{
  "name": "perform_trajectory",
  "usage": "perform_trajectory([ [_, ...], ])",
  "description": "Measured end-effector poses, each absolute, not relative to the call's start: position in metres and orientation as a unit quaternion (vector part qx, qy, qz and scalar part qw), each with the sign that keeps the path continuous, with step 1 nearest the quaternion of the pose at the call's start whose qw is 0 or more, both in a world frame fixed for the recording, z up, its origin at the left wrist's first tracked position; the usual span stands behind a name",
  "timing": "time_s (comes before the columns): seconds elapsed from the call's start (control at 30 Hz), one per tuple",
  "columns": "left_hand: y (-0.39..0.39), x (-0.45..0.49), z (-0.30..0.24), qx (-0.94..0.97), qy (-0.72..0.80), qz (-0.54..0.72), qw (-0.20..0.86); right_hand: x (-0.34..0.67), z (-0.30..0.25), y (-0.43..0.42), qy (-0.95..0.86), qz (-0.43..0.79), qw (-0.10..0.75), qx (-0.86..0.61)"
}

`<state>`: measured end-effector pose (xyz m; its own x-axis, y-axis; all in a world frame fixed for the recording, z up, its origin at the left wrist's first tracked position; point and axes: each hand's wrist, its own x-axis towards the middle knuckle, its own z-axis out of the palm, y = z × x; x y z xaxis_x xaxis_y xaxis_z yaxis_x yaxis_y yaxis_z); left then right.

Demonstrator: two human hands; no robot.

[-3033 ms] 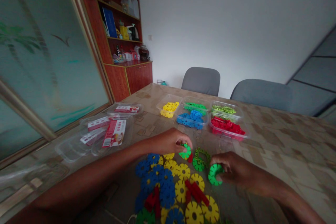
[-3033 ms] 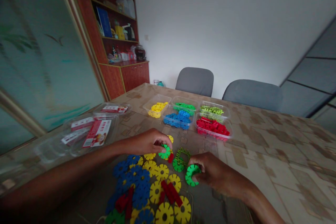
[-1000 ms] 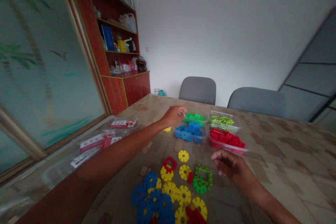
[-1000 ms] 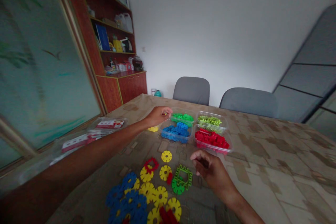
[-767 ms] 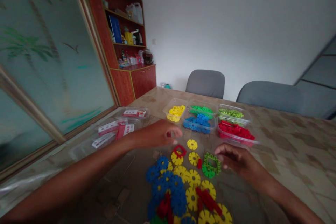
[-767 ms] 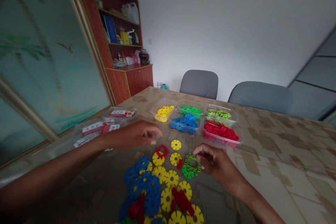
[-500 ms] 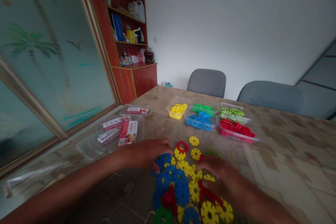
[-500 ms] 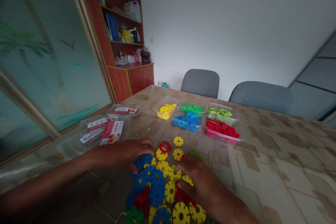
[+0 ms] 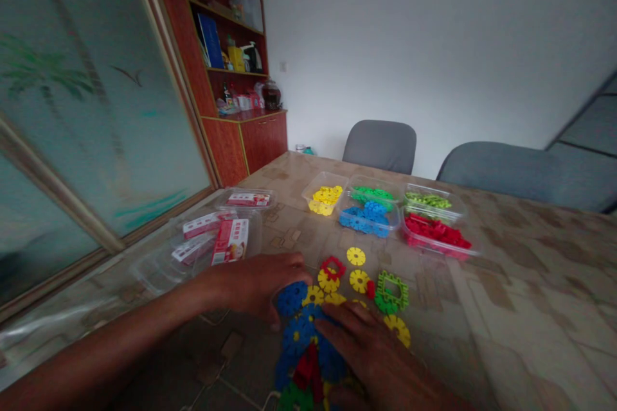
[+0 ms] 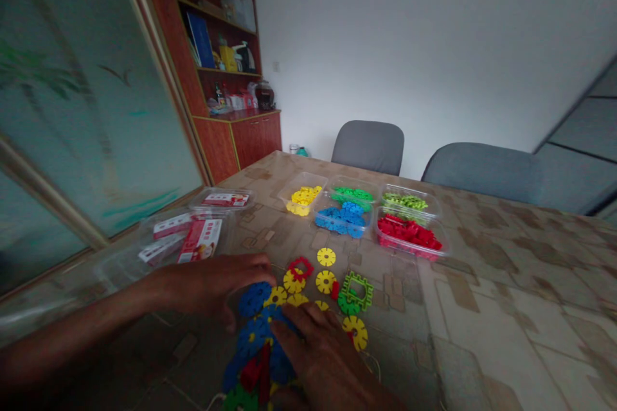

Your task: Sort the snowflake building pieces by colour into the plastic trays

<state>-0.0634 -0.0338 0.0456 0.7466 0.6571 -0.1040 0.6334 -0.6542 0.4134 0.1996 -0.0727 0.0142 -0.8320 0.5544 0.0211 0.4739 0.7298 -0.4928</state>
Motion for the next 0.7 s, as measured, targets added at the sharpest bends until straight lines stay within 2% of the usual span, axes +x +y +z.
perform_trajectory([
  [0.27,-0.039,-0.046,0.038,0.902,0.405,0.024,0.148,0.198,0.010,-0.066,-0.908,0.225,0.109,-0.336],
  [0.47,-0.034,-0.042,0.032,0.900,0.421,0.025,0.112,0.212,0.012,-0.054,-0.895,0.182,0.096,-0.396],
  [0.57,-0.033,-0.044,0.035,0.897,0.412,0.053,0.153,0.215,0.014,-0.056,-0.899,0.193,0.122,-0.375],
  [0.7,-0.039,-0.043,0.051,0.887,0.361,0.092,0.273,0.208,0.014,-0.060,-0.913,0.195,0.121,-0.338],
])
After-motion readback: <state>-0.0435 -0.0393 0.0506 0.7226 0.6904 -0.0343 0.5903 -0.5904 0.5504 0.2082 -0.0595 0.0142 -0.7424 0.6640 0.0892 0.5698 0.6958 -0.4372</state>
